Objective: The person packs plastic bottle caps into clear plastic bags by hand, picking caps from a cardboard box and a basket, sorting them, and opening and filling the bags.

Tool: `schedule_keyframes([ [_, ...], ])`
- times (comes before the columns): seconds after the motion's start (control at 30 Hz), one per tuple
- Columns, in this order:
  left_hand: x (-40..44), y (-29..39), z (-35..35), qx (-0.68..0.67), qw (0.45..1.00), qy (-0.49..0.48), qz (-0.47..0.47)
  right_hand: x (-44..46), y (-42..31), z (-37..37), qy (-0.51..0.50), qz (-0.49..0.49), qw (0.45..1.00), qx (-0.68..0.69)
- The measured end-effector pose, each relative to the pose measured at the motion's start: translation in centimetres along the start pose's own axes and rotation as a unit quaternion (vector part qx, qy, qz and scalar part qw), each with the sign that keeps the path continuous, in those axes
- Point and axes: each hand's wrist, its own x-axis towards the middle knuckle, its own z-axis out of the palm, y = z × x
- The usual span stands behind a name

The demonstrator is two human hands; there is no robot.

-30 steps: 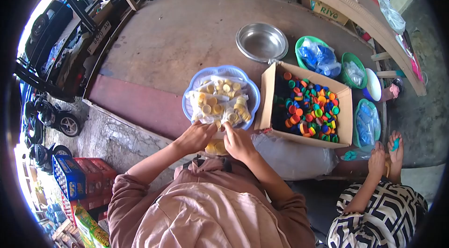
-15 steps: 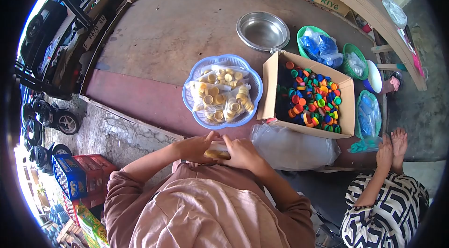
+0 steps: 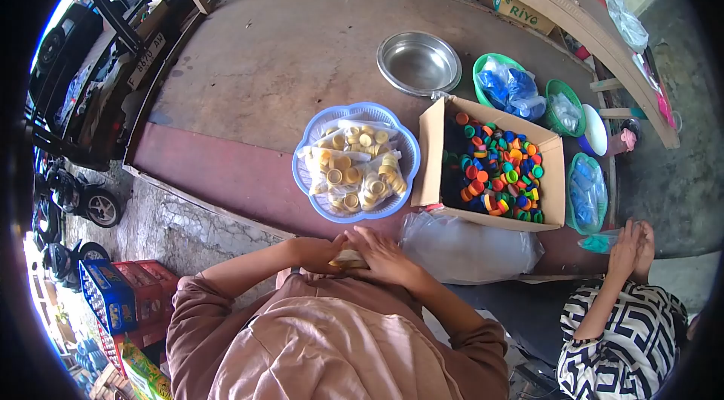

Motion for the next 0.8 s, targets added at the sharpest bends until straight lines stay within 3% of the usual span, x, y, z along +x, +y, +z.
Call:
schedule_keyframes([
  [0.03, -0.1, -0.1, -0.1, -0.008, 1.0, 0.01, 0.011, 0.1, 0.5, 0.4, 0.047, -0.045, 0.997, 0.034],
  [0.13, -1.3, 0.8, -1.7, 0.02, 0.999, -0.01, -0.027, 0.3, 0.3, 0.3, 0.029, -0.043, 0.985, 0.165],
  [0.23, 1.6, -5.1, 3.6, 0.195, 0.934, 0.27, 0.128, 0.2, 0.3, 0.8, 0.053, -0.035, 0.971, 0.232],
  [0.33, 2.6, -6.1, 5.4, -0.089, 0.898, 0.356, 0.244, 0.0, 0.6, 1.6, 0.073, -0.001, 0.96, 0.272],
  [0.43, 1.3, -5.5, 5.6, -0.003, 0.901, 0.373, 0.219, -0.1, 1.1, 2.4, 0.133, 0.02, 0.931, 0.34],
  [0.57, 1.2, -4.3, 4.9, -0.105, 0.904, 0.366, 0.194, 0.2, 1.7, 3.6, 0.183, 0.062, 0.917, 0.349],
  [0.6, 1.6, -3.8, 4.7, -0.116, 0.883, 0.399, 0.219, 0.5, 1.4, 3.2, 0.201, 0.067, 0.917, 0.338],
  [0.7, 1.1, -2.1, 3.5, -0.256, 0.902, 0.324, 0.128, 0.6, 0.9, 0.5, 0.202, 0.085, 0.916, 0.337],
  [0.8, 0.3, 0.0, 0.0, -0.242, 0.876, 0.389, 0.15, 1.5, -0.1, -4.8, 0.19, 0.098, 0.896, 0.388],
])
